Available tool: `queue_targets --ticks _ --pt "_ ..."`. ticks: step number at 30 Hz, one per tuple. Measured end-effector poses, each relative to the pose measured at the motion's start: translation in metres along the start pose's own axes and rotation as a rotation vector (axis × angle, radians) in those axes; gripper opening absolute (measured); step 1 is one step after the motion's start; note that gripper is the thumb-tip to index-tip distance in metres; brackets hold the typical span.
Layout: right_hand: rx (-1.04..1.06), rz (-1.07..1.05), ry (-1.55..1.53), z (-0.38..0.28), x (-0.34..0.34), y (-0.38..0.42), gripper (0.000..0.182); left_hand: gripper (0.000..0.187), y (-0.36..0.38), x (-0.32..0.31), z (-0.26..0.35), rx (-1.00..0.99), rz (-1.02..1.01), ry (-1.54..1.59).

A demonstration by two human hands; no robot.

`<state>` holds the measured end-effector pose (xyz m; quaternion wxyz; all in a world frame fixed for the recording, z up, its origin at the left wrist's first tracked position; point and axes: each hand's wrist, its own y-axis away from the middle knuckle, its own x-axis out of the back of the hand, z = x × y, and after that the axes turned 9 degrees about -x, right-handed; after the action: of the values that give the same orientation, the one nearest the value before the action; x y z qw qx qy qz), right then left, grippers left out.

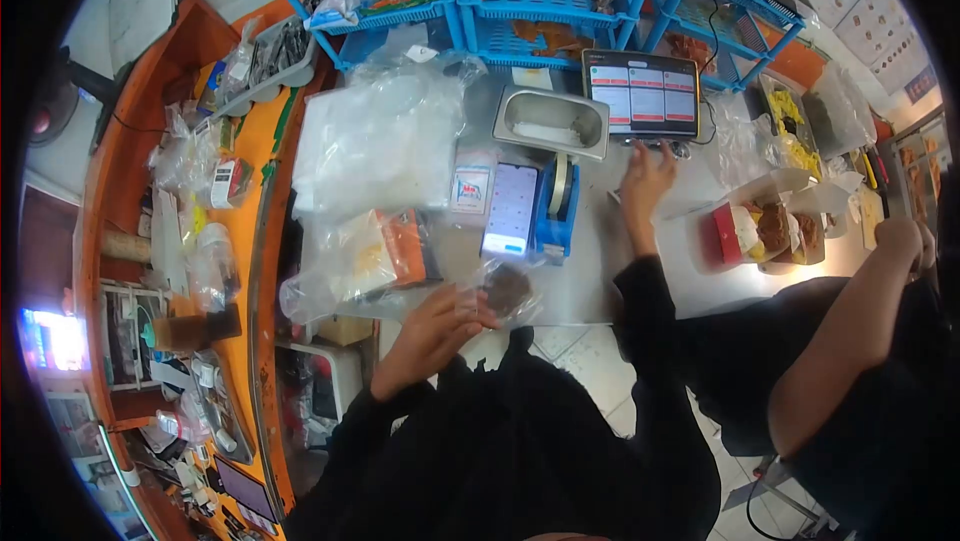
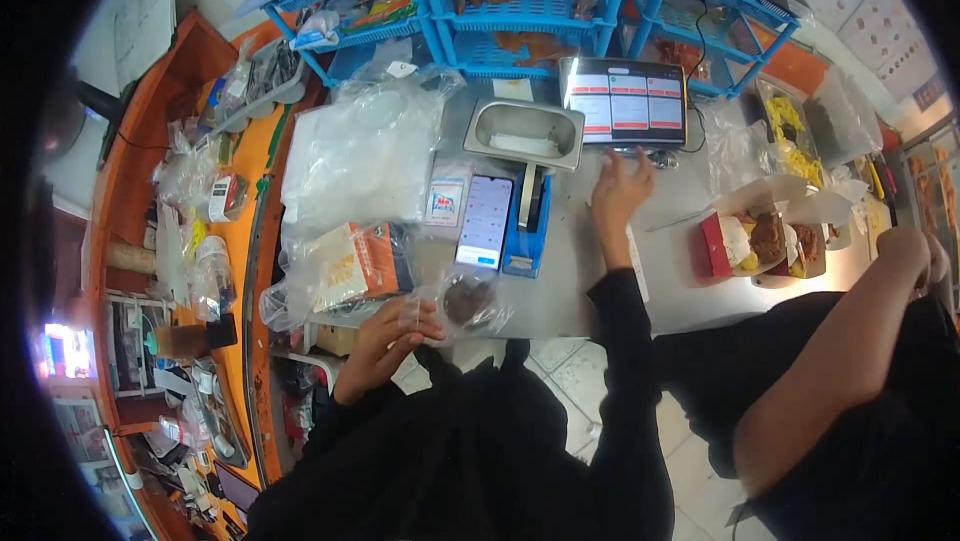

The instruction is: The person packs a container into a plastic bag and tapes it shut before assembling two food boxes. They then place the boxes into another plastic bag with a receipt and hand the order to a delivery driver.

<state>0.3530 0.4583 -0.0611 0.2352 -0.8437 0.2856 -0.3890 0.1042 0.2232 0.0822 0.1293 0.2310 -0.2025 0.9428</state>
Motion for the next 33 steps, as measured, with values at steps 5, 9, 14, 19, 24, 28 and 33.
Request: queue_targets --ticks 5,9,14,19,24,28,33 --pt "-0.035 -0.071 0.261 0.025 -0.063 -0.001 0.022 0.013 0.006 0.002 0.012 0.234 0.105 -0.228" --pt "-0.068 -0.073 0.289 0.025 -0.068 -0.005 0.025 0.01 0.012 0.003 0.014 0.309 0.153 -0.226" --pt "-0.059 -0.037 0.272 0.03 -0.065 -0.006 0.025 0.006 0.015 -0.008 0.005 0.276 0.394 -0.155" --pt "-0.039 -0.119 0.335 0.031 -0.067 -0.006 0.024 0.011 0.019 -0.015 -0.001 0.298 0.461 -0.11" --pt "-0.088 0.052 0.116 0.0 -0.024 -0.019 0.023 0.012 0.021 -0.019 -0.007 0.235 0.531 -0.016" --pt "0.014 -0.071 -0.212 -0.062 0.067 -0.01 0.023 0.012 0.024 -0.026 -0.017 0.231 0.642 0.144" --pt "0.169 -0.267 -0.433 -0.091 0.124 0.023 0.019 0.012 0.02 -0.034 -0.019 0.151 0.691 0.29"
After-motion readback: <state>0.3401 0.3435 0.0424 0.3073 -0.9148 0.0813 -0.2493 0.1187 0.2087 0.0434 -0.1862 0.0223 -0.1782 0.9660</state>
